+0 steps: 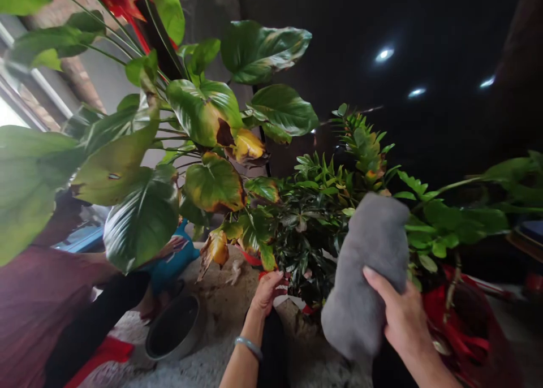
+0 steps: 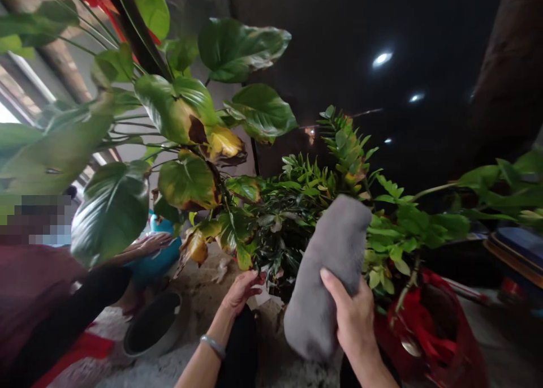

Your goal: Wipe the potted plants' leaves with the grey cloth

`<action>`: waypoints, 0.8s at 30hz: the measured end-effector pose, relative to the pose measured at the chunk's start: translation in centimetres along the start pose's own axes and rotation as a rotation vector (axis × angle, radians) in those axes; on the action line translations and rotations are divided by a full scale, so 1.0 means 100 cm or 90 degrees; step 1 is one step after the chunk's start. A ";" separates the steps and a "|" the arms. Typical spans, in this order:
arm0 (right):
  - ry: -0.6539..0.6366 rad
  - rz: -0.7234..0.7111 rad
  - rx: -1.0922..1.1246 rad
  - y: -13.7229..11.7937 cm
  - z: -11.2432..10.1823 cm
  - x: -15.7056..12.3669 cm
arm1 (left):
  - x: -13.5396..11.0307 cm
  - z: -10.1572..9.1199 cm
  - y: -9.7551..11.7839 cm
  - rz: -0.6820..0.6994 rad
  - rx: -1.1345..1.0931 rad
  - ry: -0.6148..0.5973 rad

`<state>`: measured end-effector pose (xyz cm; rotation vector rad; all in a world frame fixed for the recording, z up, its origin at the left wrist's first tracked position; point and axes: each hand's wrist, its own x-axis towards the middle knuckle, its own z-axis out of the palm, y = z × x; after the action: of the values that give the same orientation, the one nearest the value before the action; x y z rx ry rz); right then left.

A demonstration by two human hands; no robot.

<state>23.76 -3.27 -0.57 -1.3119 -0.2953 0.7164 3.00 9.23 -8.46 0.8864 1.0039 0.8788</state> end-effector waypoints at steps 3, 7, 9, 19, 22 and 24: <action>-0.038 -0.033 0.044 -0.010 0.033 0.019 | 0.000 0.002 -0.001 0.000 0.002 -0.006; -0.144 0.095 -0.030 0.013 0.031 0.006 | -0.003 0.004 0.002 0.014 0.011 -0.005; -0.188 0.141 -0.118 0.028 0.010 -0.011 | -0.006 0.003 0.001 0.023 0.012 0.007; -0.111 -0.010 -0.182 -0.015 -0.019 -0.005 | -0.014 -0.020 0.005 0.271 -0.025 0.460; -0.214 -0.028 -0.151 -0.013 0.010 -0.012 | -0.002 -0.015 0.032 0.289 0.002 0.322; -0.290 -0.027 -0.191 0.006 0.018 -0.021 | 0.009 -0.013 0.045 0.255 -0.011 0.227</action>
<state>20.91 -3.13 -0.26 -1.4076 -0.8214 0.9594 1.14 12.00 -5.00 0.9517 1.1389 1.4191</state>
